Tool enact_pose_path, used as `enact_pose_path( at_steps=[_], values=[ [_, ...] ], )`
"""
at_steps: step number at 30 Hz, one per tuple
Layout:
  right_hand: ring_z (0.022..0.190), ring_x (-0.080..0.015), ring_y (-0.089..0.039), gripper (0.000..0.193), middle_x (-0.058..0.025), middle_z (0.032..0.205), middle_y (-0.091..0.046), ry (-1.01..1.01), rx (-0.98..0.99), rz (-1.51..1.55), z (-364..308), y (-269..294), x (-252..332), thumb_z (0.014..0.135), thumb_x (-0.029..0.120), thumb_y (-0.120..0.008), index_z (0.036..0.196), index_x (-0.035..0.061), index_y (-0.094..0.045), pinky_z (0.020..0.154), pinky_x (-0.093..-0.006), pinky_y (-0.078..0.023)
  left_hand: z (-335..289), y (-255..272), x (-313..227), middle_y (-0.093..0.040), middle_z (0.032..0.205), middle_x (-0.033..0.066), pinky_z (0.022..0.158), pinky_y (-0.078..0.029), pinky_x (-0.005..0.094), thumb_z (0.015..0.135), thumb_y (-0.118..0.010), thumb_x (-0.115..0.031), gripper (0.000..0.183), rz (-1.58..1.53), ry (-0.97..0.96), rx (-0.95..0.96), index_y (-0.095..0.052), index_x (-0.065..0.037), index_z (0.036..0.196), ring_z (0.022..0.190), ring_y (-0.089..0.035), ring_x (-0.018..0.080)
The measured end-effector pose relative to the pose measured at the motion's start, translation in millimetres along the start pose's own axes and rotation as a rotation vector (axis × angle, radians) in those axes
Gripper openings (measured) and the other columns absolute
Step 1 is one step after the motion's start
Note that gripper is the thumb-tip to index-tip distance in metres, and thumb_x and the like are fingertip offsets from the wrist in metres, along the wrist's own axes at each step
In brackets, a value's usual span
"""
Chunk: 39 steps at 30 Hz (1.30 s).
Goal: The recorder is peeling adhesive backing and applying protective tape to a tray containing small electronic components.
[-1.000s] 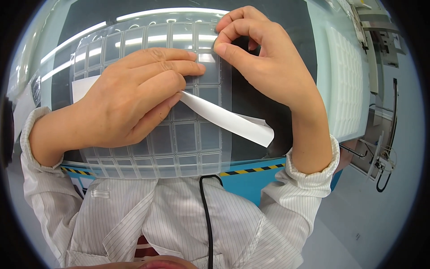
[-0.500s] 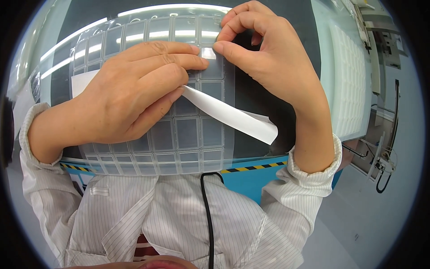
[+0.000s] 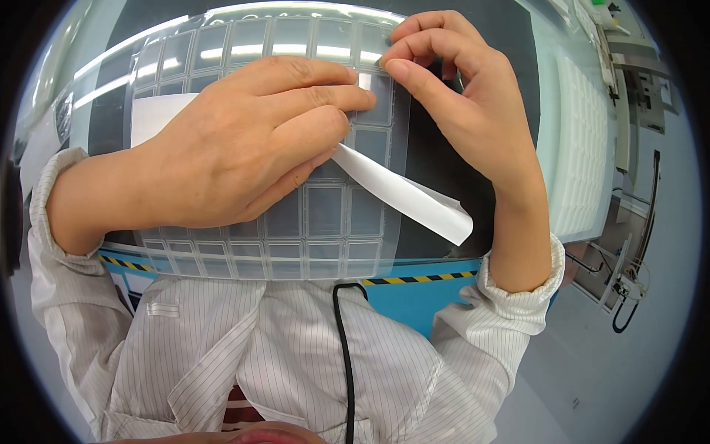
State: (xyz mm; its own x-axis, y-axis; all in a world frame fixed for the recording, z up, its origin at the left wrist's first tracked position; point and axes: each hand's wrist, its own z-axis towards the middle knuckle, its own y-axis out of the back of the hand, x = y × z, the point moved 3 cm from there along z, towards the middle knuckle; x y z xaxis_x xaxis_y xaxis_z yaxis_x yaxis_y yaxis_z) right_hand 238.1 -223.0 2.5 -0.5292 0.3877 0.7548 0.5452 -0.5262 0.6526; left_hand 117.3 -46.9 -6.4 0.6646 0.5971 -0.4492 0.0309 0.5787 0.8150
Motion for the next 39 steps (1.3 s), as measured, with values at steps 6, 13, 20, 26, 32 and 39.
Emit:
enact_pose_path(
  at_steps=[6, 13, 20, 26, 32, 39],
  values=[
    [0.096, -0.0088, -0.051, 0.011, -0.0061, 0.118, -0.056, 0.079, 0.103, 0.099, 0, 2, -8, 0.098, 0.008, -0.063, 0.097, -0.0026, -0.065, 0.084, -0.0204, -0.040, 3, -7, 1, -0.064, 0.091, 0.0129, 0.083, -0.051, 0.0385, 0.079, -0.062, -0.008, 0.012, 0.019, -0.087, -0.229, -0.055, 0.000, 0.084, 0.091, -0.062, 0.0288],
    [0.096, -0.0075, -0.051, 0.012, -0.0033, 0.115, -0.056, -0.037, 0.067, 0.147, 0, -2, -2, 0.100, 0.009, -0.061, 0.097, -0.0022, -0.064, 0.083, -0.0193, -0.041, 1, -10, 3, -0.063, 0.090, 0.0134, 0.083, -0.051, 0.0383, 0.078, -0.061, -0.008, 0.012, 0.010, -0.092, -0.261, -0.055, 0.000, 0.084, 0.091, -0.062, 0.0291],
    [0.099, -0.0089, -0.054, 0.014, -0.0033, 0.113, -0.058, -0.019, 0.055, 0.094, 0, 2, -6, 0.100, 0.011, -0.060, 0.097, -0.0022, -0.065, 0.087, -0.0216, -0.042, 8, -11, 5, -0.063, 0.089, 0.0118, 0.083, -0.050, 0.0366, 0.081, -0.060, -0.009, 0.010, 0.079, -0.097, -0.230, -0.055, 0.000, 0.084, 0.092, -0.061, 0.0265],
    [0.106, -0.0150, -0.057, 0.022, -0.0059, 0.112, -0.060, 0.071, 0.053, 0.057, 3, 3, -5, 0.103, 0.013, -0.055, 0.094, -0.0031, -0.067, 0.095, -0.0259, -0.043, 18, -9, 4, -0.060, 0.085, 0.0098, 0.081, -0.048, 0.0347, 0.083, -0.059, -0.010, 0.011, 0.190, -0.114, -0.175, -0.052, -0.002, 0.082, 0.088, -0.058, 0.0235],
    [0.103, -0.0134, -0.056, 0.015, -0.0062, 0.113, -0.060, 0.102, 0.044, 0.053, -2, 1, -2, 0.100, 0.009, -0.058, 0.098, -0.0021, -0.068, 0.091, -0.0257, -0.043, 13, 0, -3, -0.063, 0.129, 0.0194, 0.096, -0.052, 0.0448, 0.083, -0.060, -0.005, 0.017, 0.173, -0.015, 0.086, -0.054, 0.005, 0.096, 0.116, -0.060, 0.0368],
    [0.097, -0.0112, -0.053, 0.011, -0.0046, 0.112, -0.059, 0.113, 0.083, -0.088, -1, -2, 0, 0.097, 0.010, -0.064, 0.097, -0.0008, -0.066, 0.081, -0.0232, -0.040, -1, -6, -5, -0.064, 0.121, 0.0242, 0.093, -0.055, 0.0469, 0.086, -0.059, -0.011, 0.015, 0.126, -0.144, -0.075, -0.054, 0.004, 0.087, 0.113, -0.063, 0.0383]
  ],
)
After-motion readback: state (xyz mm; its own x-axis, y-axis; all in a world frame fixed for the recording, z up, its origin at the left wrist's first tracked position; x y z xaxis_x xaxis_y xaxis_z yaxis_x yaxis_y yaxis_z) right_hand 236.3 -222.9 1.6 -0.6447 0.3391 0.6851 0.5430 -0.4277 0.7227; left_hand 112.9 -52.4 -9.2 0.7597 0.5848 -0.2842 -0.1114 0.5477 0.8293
